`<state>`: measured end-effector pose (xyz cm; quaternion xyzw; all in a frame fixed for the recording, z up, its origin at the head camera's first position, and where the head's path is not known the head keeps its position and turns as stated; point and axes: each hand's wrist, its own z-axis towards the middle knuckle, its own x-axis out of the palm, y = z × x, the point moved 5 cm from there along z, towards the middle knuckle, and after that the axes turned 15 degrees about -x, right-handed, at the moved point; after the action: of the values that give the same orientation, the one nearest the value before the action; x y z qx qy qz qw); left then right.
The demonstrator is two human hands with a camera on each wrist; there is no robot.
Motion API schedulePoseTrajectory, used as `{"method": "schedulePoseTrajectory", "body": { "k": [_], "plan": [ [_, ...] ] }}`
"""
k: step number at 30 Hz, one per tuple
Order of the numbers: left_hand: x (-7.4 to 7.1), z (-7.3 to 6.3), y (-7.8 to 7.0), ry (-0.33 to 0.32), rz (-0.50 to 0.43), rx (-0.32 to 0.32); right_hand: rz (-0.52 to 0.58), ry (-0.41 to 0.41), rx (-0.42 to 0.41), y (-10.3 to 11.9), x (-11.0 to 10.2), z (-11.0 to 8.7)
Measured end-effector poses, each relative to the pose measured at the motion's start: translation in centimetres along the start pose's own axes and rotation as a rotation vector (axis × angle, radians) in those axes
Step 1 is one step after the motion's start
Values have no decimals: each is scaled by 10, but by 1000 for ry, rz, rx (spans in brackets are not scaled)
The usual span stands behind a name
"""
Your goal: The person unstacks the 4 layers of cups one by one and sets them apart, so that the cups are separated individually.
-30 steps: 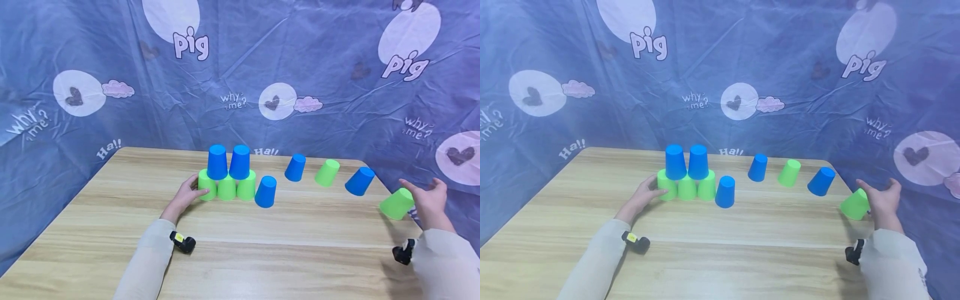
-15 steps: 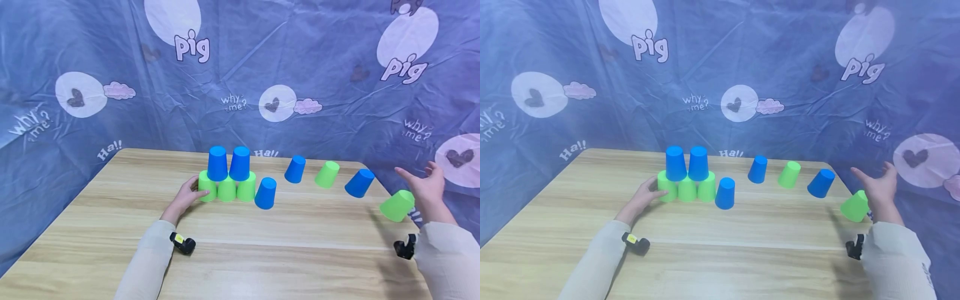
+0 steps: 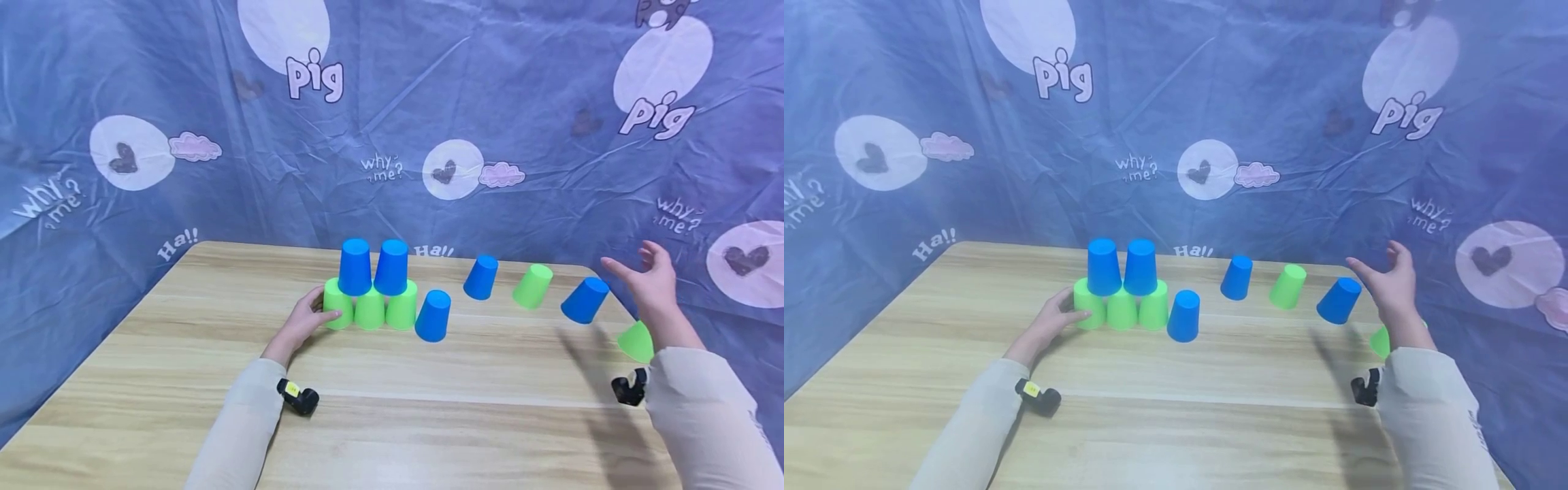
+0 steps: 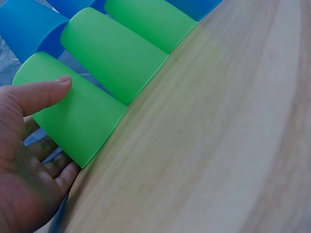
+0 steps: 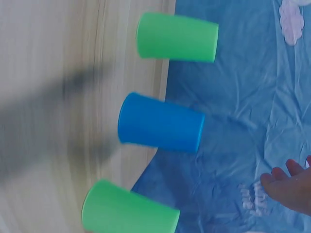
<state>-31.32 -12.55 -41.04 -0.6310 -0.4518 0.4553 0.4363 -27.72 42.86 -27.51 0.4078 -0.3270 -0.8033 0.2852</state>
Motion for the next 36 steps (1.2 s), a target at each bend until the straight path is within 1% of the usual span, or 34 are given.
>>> {"method": "schedulePoseTrajectory", "body": {
  "k": [1, 3, 4, 5, 7, 11, 12, 14, 18, 21, 25, 28, 31, 34, 36],
  "plan": [
    [1, -3, -3, -1, 6, 3, 7, 24, -18, 13, 6, -5],
    [2, -9, -8, -3, 15, 8, 13, 55, -37, 25, 15, -9],
    [2, -12, -11, -4, 18, 12, 23, 62, -44, 28, 20, -10],
    [3, -15, -13, -5, 22, 16, 62, 56, -52, 24, 24, -8],
    [4, -18, -16, -6, 26, 20, 90, 70, -70, 24, 32, -6],
    [3, -13, -10, 1, 8, 4, 108, 107, -103, 32, 45, -5],
    [2, -12, -8, 2, 4, 2, 86, 130, -111, 39, 48, -7],
    [1, -10, -7, 2, -2, -4, 83, 147, -124, 48, 54, -9],
    [2, -14, -12, -5, 7, 14, 104, 171, -143, 64, 66, -12],
    [3, -17, -15, -7, 10, 20, 136, 184, -158, 71, 76, -15],
    [1, -10, -7, -2, -8, 11, 172, 204, -154, 75, 91, -18],
    [1, -4, 0, -4, 1, 15, 200, 217, -140, 75, 102, -21],
    [0, 1, 4, -15, 12, 20, 222, 231, -135, 75, 113, -23],
    [0, 2, 4, -15, 11, 27, 240, 241, -149, 78, 123, -25],
    [1, -3, -2, -10, 11, 25, 257, 248, -163, 81, 130, -26]
  ]
}}
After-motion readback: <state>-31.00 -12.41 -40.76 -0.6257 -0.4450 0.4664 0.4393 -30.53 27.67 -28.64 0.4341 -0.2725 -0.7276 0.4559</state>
